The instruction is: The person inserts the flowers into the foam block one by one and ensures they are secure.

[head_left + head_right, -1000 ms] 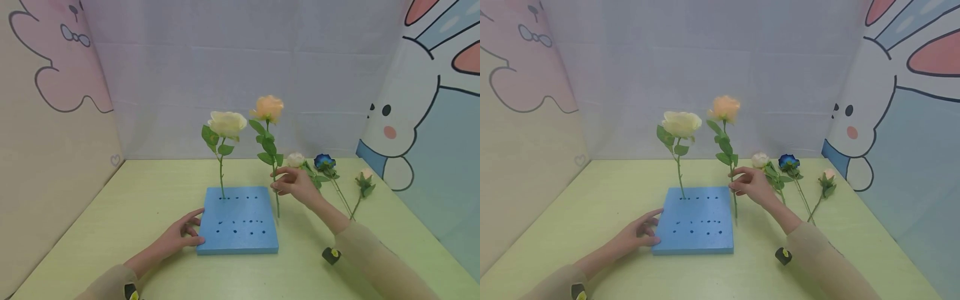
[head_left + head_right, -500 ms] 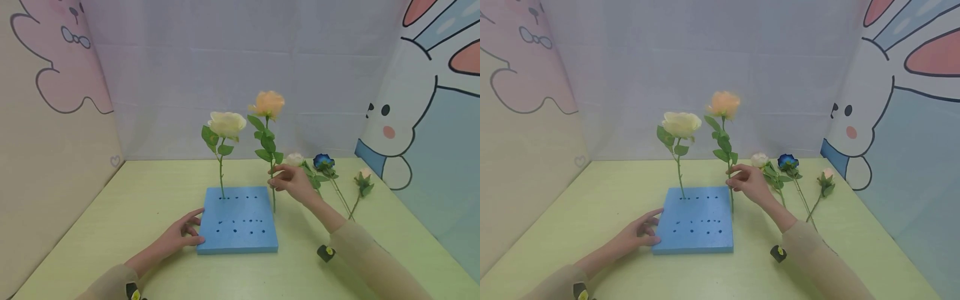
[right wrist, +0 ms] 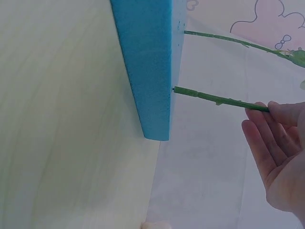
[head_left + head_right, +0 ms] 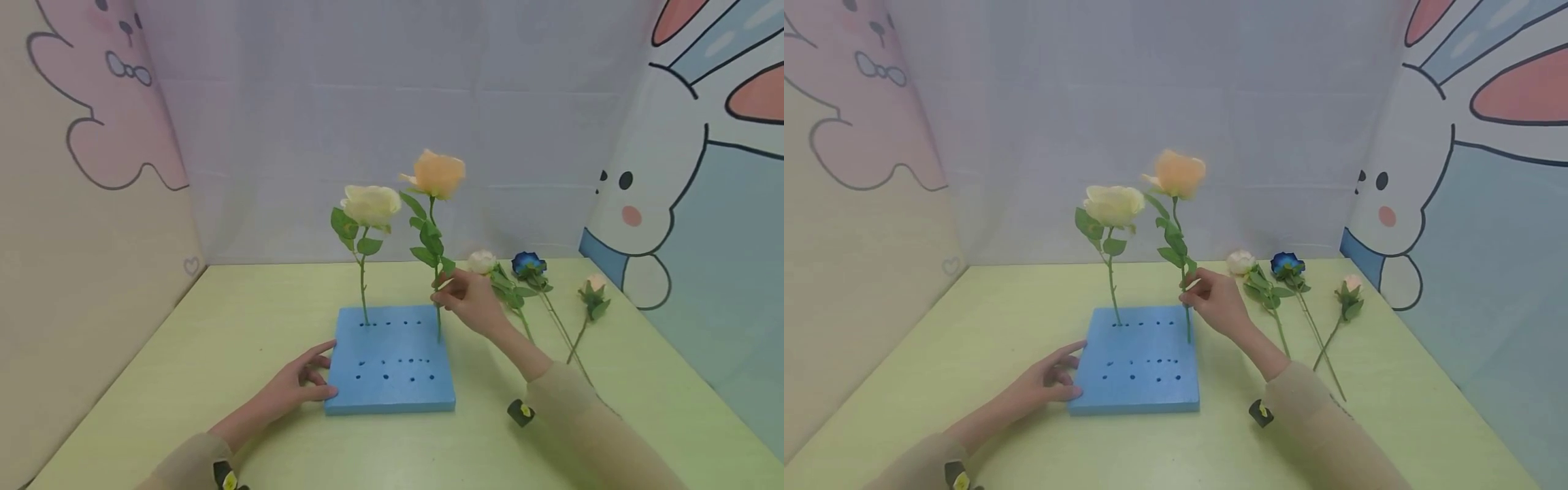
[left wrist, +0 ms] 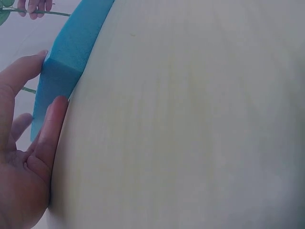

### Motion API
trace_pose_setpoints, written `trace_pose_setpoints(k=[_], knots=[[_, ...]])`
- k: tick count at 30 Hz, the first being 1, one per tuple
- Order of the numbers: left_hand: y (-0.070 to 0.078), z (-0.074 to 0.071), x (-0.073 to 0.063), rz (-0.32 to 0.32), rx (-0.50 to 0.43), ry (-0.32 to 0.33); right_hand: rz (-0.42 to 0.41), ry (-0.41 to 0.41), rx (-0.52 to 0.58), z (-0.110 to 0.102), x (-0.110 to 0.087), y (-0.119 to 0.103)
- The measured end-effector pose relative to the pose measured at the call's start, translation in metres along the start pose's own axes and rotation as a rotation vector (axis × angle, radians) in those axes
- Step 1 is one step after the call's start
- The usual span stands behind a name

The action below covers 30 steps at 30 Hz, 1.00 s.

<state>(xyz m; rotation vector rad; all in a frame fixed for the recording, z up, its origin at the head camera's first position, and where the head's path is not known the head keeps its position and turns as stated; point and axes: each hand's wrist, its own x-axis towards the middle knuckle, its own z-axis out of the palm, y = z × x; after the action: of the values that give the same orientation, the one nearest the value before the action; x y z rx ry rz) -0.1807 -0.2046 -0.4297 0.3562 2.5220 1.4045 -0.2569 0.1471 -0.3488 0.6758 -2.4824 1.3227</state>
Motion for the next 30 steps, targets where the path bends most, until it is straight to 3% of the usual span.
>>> trace_pose_setpoints(k=[5, 12, 24, 30], knots=[[-0.0014, -0.0003, 0.0013, 0.004, 0.009, 0.005, -0.033, 0.031, -0.075, 0.0032, 0.0022, -0.0024], [-0.0026, 0.0000, 0.0015, 0.004, 0.000, 0.000, -0.036, 0.039, -0.089, 0.0051, 0.0025, -0.0018], [-0.0051, 0.0015, 0.0020, 0.005, 0.001, -0.010, 0.051, -0.058, -0.003, 0.0026, 0.0022, 0.0009], [-0.0050, 0.0015, 0.0019, 0.013, 0.012, -0.004, 0.078, -0.097, -0.060, 0.0040, -0.0018, 0.0047]])
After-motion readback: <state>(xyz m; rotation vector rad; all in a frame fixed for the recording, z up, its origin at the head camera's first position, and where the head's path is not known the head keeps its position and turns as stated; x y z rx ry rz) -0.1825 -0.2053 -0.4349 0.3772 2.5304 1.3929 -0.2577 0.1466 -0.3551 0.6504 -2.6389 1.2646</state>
